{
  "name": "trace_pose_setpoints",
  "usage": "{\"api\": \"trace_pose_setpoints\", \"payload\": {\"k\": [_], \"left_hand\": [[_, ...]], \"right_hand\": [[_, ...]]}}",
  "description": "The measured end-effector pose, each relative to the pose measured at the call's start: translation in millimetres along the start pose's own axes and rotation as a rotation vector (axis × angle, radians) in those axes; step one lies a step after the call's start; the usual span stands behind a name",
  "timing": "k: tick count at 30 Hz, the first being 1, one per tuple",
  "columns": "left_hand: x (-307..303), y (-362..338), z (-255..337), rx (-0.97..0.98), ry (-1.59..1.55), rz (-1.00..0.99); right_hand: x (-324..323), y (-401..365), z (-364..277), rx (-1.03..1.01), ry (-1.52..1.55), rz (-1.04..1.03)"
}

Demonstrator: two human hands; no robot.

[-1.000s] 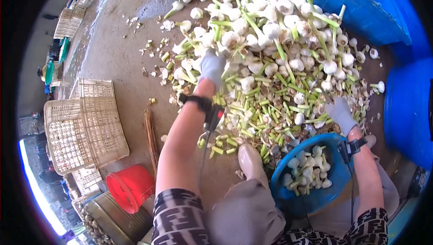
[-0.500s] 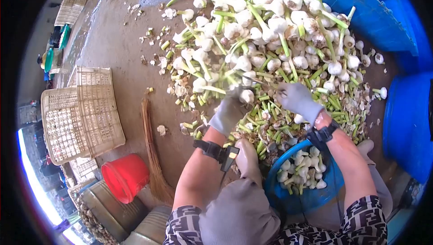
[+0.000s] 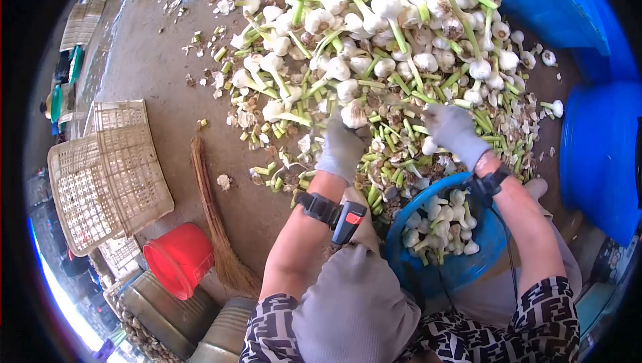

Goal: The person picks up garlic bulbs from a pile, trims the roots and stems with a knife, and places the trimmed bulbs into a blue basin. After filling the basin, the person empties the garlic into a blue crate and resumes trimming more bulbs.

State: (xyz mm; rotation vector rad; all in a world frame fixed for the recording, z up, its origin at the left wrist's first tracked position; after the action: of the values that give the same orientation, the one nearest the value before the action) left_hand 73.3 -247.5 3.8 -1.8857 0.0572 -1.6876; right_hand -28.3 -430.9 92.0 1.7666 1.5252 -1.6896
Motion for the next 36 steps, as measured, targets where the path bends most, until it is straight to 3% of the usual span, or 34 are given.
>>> {"api": "trace_pose_setpoints", "payload": {"k": [2, 3, 6, 7, 13, 16, 18, 22, 23, 24, 25, 26, 27, 28, 30, 31, 32, 33, 34, 35, 36], "left_hand": [[-5.4, -0.6, -11.0, 0.069, 0.071, 0.029], [-8.6, -1.3, -16.0, 0.106, 0.106, 0.041], [-16.8, -4.9, -19.5, 0.227, 0.218, 0.076], [-17.5, 0.2, -17.6, 0.182, 0.118, 0.052], [-13.2, 1.0, -20.0, 0.164, -0.174, 0.105], [-2.6, -1.4, -22.4, 0.239, -0.127, 0.281], [-7.5, -1.3, -13.9, 0.391, 0.780, 0.201], [45.1, -20.3, -28.8, 0.366, 1.148, 0.251], [42.9, -13.7, -29.9, 0.227, 0.715, 0.210], [59.3, -14.4, -32.9, 0.076, 0.284, 0.166], [78.9, -25.7, -28.6, 0.019, 0.139, 0.081], [109.2, -34.1, -19.4, 0.170, 0.925, -0.169], [137.9, -47.2, -11.2, 0.525, 1.636, -0.287], [140.1, -47.9, -21.1, 0.205, 1.106, -0.525], [142.2, -50.2, -60.0, -0.203, 1.519, -0.605], [155.6, -42.7, -59.1, -0.256, 1.927, -0.678], [150.0, -25.1, -44.4, 0.003, 2.275, -0.424], [143.7, 6.8, -16.2, 0.241, 2.369, -0.201], [145.0, 52.1, 13.7, 0.246, 2.859, 0.082], [168.5, 58.7, 33.6, 0.436, 2.866, 0.516], [164.9, 75.1, 56.3, 0.799, 2.938, 0.519]], "right_hand": [[8.8, -5.5, -34.0, -0.268, -0.102, -0.018], [15.4, -7.4, -45.7, -0.384, -0.035, 0.107], [16.4, -9.9, -68.6, -0.567, -0.021, 0.211], [18.8, -6.7, -69.9, -0.477, -0.023, 0.056], [19.6, -0.8, -69.5, -0.442, -0.056, 0.041], [16.0, 5.2, -66.1, -0.387, -0.068, 0.010], [14.0, 3.3, -57.8, -0.426, -0.019, 0.065], [6.2, 10.2, -39.1, -0.433, -0.033, 0.100], [3.9, 9.2, -35.2, -0.408, -0.057, 0.108], [5.6, 24.9, -10.6, -0.165, -0.069, 0.016], [5.8, 33.9, 18.4, 0.084, -0.072, -0.075], [2.3, 24.3, 45.7, 0.145, -0.080, -0.004], [-6.7, 22.4, 69.7, 0.179, -0.106, 0.074], [-10.5, 15.6, 81.6, 0.197, -0.067, 0.127], [-14.0, 10.5, 94.2, 0.183, -0.087, 0.135], [-22.3, 15.9, 94.9, 0.208, 0.002, 0.161], [-26.6, 5.8, 92.7, 0.242, 0.093, 0.165], [-27.4, -2.5, 92.3, 0.275, 0.182, 0.165], [-21.9, -2.0, 95.6, 0.276, 0.168, 0.176], [-11.7, 0.1, 101.0, 0.282, 0.153, 0.188], [-8.8, 0.6, 104.0, 0.283, 0.132, 0.201]]}}
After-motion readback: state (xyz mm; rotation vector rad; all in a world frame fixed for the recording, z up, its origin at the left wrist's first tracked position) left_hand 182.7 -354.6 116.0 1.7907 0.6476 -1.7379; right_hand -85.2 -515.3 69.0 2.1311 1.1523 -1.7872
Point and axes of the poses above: each hand's wrist, its own y-axis towards the middle knuckle, its own x-axis out of the palm, z = x × y, the point moved 4 cm from there along y, towards the middle knuckle
